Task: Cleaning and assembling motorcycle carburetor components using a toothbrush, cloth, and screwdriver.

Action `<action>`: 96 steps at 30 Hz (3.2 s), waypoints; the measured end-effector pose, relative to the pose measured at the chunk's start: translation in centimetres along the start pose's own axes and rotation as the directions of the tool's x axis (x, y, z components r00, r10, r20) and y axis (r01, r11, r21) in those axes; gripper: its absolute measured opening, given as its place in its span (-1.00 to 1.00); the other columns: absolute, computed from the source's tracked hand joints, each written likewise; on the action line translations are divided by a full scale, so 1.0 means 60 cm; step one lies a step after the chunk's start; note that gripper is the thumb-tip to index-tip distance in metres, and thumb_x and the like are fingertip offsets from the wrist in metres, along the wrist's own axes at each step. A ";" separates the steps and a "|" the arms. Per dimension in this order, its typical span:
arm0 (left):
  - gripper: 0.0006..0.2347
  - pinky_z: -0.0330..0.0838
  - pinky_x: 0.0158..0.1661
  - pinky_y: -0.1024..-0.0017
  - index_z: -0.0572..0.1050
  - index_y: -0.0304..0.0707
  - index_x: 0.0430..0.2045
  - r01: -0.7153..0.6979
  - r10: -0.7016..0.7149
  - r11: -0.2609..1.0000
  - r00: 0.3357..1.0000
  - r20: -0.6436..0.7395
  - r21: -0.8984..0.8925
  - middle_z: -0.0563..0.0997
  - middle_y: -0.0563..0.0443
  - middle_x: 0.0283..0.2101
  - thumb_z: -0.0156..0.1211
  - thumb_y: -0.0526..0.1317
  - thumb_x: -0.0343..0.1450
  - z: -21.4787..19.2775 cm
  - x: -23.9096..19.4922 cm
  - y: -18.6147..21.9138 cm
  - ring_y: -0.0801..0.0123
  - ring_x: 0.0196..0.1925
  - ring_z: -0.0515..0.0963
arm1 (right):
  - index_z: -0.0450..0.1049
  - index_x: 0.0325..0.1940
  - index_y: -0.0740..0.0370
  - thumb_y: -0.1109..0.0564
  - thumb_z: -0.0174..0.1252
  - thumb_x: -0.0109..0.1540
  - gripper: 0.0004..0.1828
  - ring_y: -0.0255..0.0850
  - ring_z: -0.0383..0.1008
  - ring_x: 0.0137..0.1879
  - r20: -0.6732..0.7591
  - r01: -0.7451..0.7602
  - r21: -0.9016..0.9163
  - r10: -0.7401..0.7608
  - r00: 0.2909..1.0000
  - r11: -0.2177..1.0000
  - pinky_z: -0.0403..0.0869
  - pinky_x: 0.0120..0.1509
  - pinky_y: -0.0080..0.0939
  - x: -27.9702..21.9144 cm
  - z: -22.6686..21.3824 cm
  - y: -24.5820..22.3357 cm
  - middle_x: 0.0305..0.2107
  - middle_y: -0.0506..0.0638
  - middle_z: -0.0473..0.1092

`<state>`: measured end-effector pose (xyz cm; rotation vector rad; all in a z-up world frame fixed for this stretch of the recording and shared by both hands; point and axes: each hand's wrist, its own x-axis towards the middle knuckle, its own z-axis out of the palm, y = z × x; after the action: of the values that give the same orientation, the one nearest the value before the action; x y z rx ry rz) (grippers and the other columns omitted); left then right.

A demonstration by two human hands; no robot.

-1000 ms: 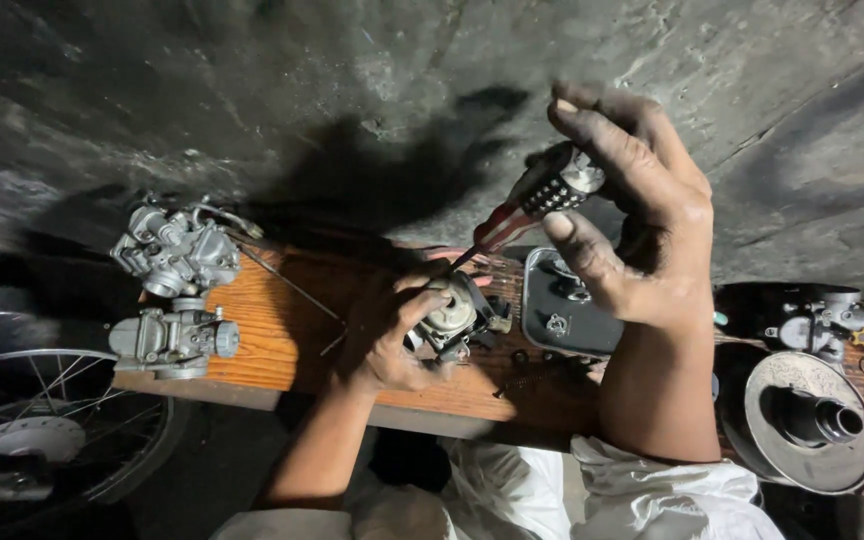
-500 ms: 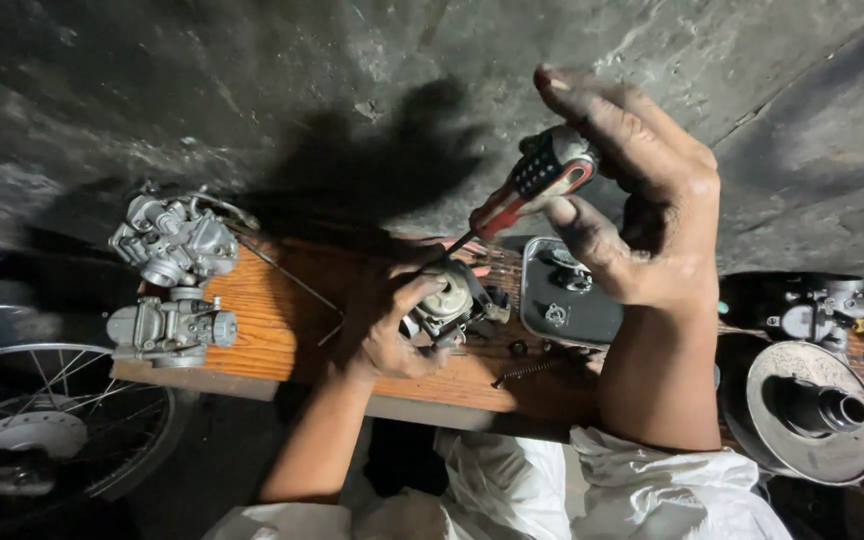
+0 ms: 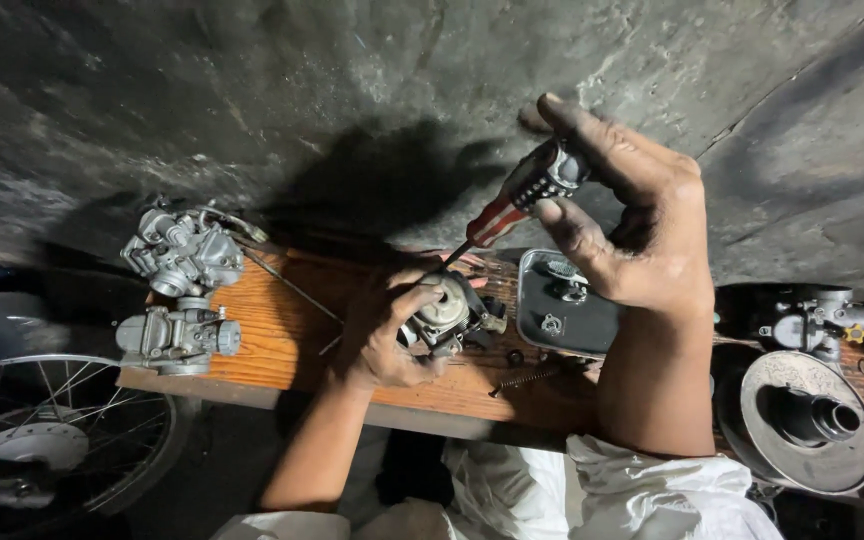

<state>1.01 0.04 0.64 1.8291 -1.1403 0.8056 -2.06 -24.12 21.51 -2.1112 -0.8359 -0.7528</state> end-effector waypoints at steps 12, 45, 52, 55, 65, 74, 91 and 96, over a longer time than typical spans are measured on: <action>-0.48 0.47 0.13 0.04 0.31 -0.20 0.11 -0.041 0.040 0.999 0.999 -0.020 -0.016 0.51 -0.28 0.13 0.18 0.11 0.37 -0.011 0.021 0.014 -0.08 0.13 0.59 | 0.34 0.35 0.53 0.08 0.18 0.35 -0.42 0.11 0.49 0.34 -0.031 -0.033 -0.039 0.032 0.999 0.999 0.44 0.44 -0.02 -0.002 0.013 0.010 0.24 0.37 0.41; -0.45 0.48 0.24 0.07 0.30 -0.22 0.16 0.003 -0.002 0.998 1.000 0.014 -0.068 0.46 -0.33 0.20 0.27 0.04 0.34 -0.006 0.001 0.007 -0.09 0.26 0.52 | 0.36 0.29 0.57 -0.11 0.07 0.34 -0.33 0.20 0.53 0.25 -0.044 0.005 -0.132 -0.010 0.999 0.991 0.49 0.33 0.07 0.002 0.017 0.018 0.12 0.40 0.46; -0.34 0.44 0.21 0.00 0.31 -0.01 0.19 0.052 -0.052 0.995 0.999 0.006 -0.086 0.42 -0.37 0.22 0.51 0.11 0.25 0.004 -0.017 -0.005 -0.09 0.27 0.46 | 0.21 0.41 0.52 0.08 0.08 0.35 -0.37 0.06 0.58 0.20 0.016 -0.032 0.118 0.031 0.999 0.992 0.52 0.32 -0.10 0.000 0.009 0.013 0.08 0.41 0.49; -0.22 0.30 0.31 0.05 0.18 -0.07 0.28 0.044 -0.037 0.995 0.996 0.077 -0.093 0.37 -0.24 0.23 0.52 0.16 0.26 0.002 -0.033 -0.030 -0.02 0.29 0.36 | 0.39 0.31 0.49 0.00 0.22 0.32 -0.40 -0.17 0.52 0.01 -0.002 -0.063 0.028 0.064 0.998 0.998 0.46 0.14 -0.24 -0.001 0.016 0.018 -0.07 0.14 0.50; -0.28 0.32 0.20 0.03 0.28 -0.20 0.11 -0.071 0.069 0.997 0.994 0.081 0.022 0.44 -0.23 0.13 0.43 0.26 0.25 -0.002 0.016 -0.018 -0.02 0.15 0.51 | 0.42 0.17 0.43 -0.13 0.28 0.28 -0.39 -0.08 0.58 0.11 -0.069 -0.041 -0.113 0.033 0.997 0.993 0.49 0.22 -0.14 0.001 0.020 0.028 0.01 0.17 0.53; -0.38 0.43 0.18 0.08 0.21 -0.18 0.15 -0.119 0.130 0.984 0.988 0.079 -0.131 0.54 -0.21 0.16 0.42 0.09 0.35 -0.008 0.042 -0.005 -0.02 0.22 0.56 | 0.34 0.31 0.57 0.04 0.02 0.35 -0.42 0.02 0.54 0.16 -0.020 -0.013 -0.008 0.013 1.000 1.000 0.49 0.29 -0.07 0.000 0.011 0.022 0.04 0.28 0.49; -0.43 0.32 0.10 0.10 0.48 -0.27 -0.06 0.009 -0.003 0.999 0.991 0.134 -0.049 0.58 -0.18 -0.02 0.34 0.19 0.23 -0.005 0.025 -0.016 0.02 0.00 0.59 | 0.11 0.43 0.52 -0.34 -0.18 0.37 -0.12 0.08 0.45 0.31 0.044 -0.060 0.184 0.052 0.998 0.981 0.44 0.43 -0.02 -0.001 0.027 0.033 0.21 0.36 0.34; -0.32 0.32 0.17 -0.01 0.32 -0.19 0.12 -0.065 0.067 0.997 0.996 0.063 -0.030 0.45 -0.28 0.16 0.48 0.19 0.26 0.000 0.015 -0.022 -0.08 0.15 0.54 | 0.39 0.18 0.50 -0.06 0.30 0.29 -0.40 0.02 0.57 0.12 -0.073 0.003 -0.084 -0.009 0.997 0.996 0.49 0.25 -0.07 -0.002 0.032 0.049 0.01 0.25 0.50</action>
<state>2.59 0.04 1.00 1.8140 -1.2525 0.7692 0.54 -24.19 19.12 -2.1417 -0.7840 -0.8776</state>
